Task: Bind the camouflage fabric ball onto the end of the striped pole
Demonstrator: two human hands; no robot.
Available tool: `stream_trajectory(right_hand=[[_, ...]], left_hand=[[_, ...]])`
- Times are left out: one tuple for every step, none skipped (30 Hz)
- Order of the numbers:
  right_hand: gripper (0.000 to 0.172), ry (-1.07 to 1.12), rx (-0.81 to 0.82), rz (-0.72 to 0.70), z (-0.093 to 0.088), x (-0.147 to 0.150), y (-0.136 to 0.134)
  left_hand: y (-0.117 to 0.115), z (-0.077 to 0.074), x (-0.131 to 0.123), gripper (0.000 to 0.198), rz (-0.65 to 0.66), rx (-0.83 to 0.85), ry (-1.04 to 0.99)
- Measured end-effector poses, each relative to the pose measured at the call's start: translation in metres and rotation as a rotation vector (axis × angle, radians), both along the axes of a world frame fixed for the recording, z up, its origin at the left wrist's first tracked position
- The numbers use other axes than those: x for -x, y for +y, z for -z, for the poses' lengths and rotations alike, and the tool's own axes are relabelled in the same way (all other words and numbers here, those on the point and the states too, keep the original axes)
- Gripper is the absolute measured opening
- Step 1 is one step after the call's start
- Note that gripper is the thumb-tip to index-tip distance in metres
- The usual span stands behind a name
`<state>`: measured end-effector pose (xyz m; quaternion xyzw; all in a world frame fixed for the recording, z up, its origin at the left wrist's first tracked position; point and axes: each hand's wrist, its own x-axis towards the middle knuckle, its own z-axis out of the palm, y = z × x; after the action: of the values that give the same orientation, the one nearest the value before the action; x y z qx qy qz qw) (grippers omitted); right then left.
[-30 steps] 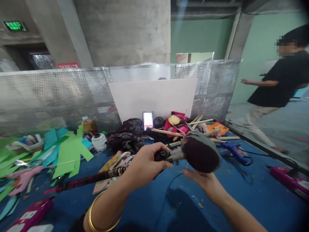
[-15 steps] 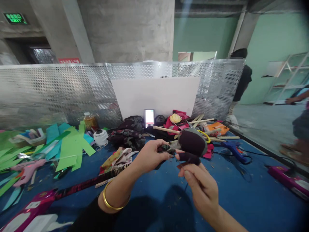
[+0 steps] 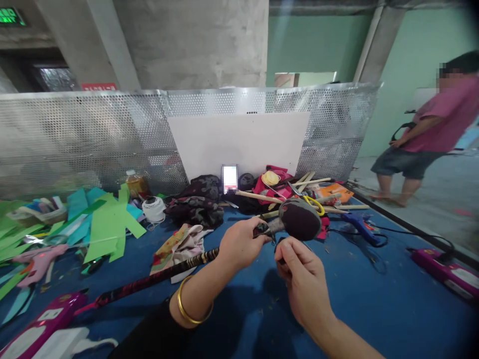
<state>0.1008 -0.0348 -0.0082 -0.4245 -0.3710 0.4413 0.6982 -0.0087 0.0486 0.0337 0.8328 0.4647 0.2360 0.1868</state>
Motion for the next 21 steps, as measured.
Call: stream_trajectory(right_hand=[[0.033,0.034,-0.012,0.006,0.001,0.002,0.002],[0.032,0.095,-0.024,0.007,0.002,0.003,0.004],[0.030,0.183,-0.031,0.008,0.003,0.004,0.006],[0.027,0.287,-0.028,0.011,0.003,0.005,0.009],[0.023,0.391,-0.012,0.016,0.003,0.005,0.011],[0.019,0.483,0.014,0.024,0.003,0.005,0.013],[0.017,0.556,0.047,0.028,0.002,0.004,0.015],[0.018,0.603,0.076,0.028,0.002,0.002,0.017],[0.020,0.625,0.100,0.022,0.001,0.001,0.019],[0.022,0.625,0.122,0.014,0.000,0.000,0.021],[0.024,0.613,0.141,0.012,-0.001,-0.001,0.023],[0.026,0.596,0.157,0.016,-0.001,-0.002,0.025],[0.028,0.580,0.171,0.027,-0.001,-0.003,0.026],[0.030,0.564,0.182,0.041,-0.002,-0.003,0.027],[0.032,0.549,0.190,0.057,-0.002,-0.004,0.028],[0.035,0.530,0.193,0.070,-0.002,-0.004,0.029],[0.037,0.509,0.196,0.080,-0.001,-0.005,0.029],[0.038,0.486,0.197,0.088,-0.001,-0.005,0.029],[0.038,0.467,0.190,0.093,-0.001,-0.006,0.029],[0.038,0.454,0.175,0.094,0.000,-0.007,0.030],[0.038,0.447,0.155,0.094,0.001,-0.007,0.030]], left_hand=[[0.000,0.000,0.000,0.023,-0.019,-0.026,0.019],[0.001,0.000,0.000,0.023,-0.036,-0.048,0.033],[0.000,0.000,0.000,0.023,-0.049,-0.064,0.042],[0.000,-0.001,0.000,0.023,-0.058,-0.074,0.045],[-0.002,-0.002,0.000,0.023,-0.065,-0.079,0.041],[-0.003,-0.003,-0.001,0.023,-0.069,-0.078,0.035],[-0.005,-0.003,-0.002,0.023,-0.070,-0.080,0.028],[-0.008,-0.002,-0.003,0.022,-0.072,-0.087,0.024],[-0.010,-0.001,-0.005,0.022,-0.076,-0.098,0.025],[-0.012,0.001,-0.006,0.022,-0.081,-0.111,0.026],[-0.014,0.004,-0.008,0.024,-0.088,-0.125,0.031],[-0.015,0.007,-0.009,0.027,-0.097,-0.140,0.037],[-0.017,0.009,-0.011,0.031,-0.106,-0.150,0.044],[-0.018,0.011,-0.012,0.035,-0.114,-0.152,0.048],[-0.018,0.012,-0.012,0.039,-0.115,-0.149,0.046],[-0.019,0.012,-0.013,0.042,-0.111,-0.144,0.036],[-0.019,0.010,-0.013,0.043,-0.097,-0.126,0.021],[-0.018,0.008,-0.012,0.041,-0.071,-0.089,0.000],[-0.017,0.004,-0.010,0.037,-0.029,-0.035,-0.029],[-0.016,0.001,-0.008,0.032,0.021,0.033,-0.056],[-0.014,-0.003,-0.005,0.026,0.082,0.119,-0.087]])
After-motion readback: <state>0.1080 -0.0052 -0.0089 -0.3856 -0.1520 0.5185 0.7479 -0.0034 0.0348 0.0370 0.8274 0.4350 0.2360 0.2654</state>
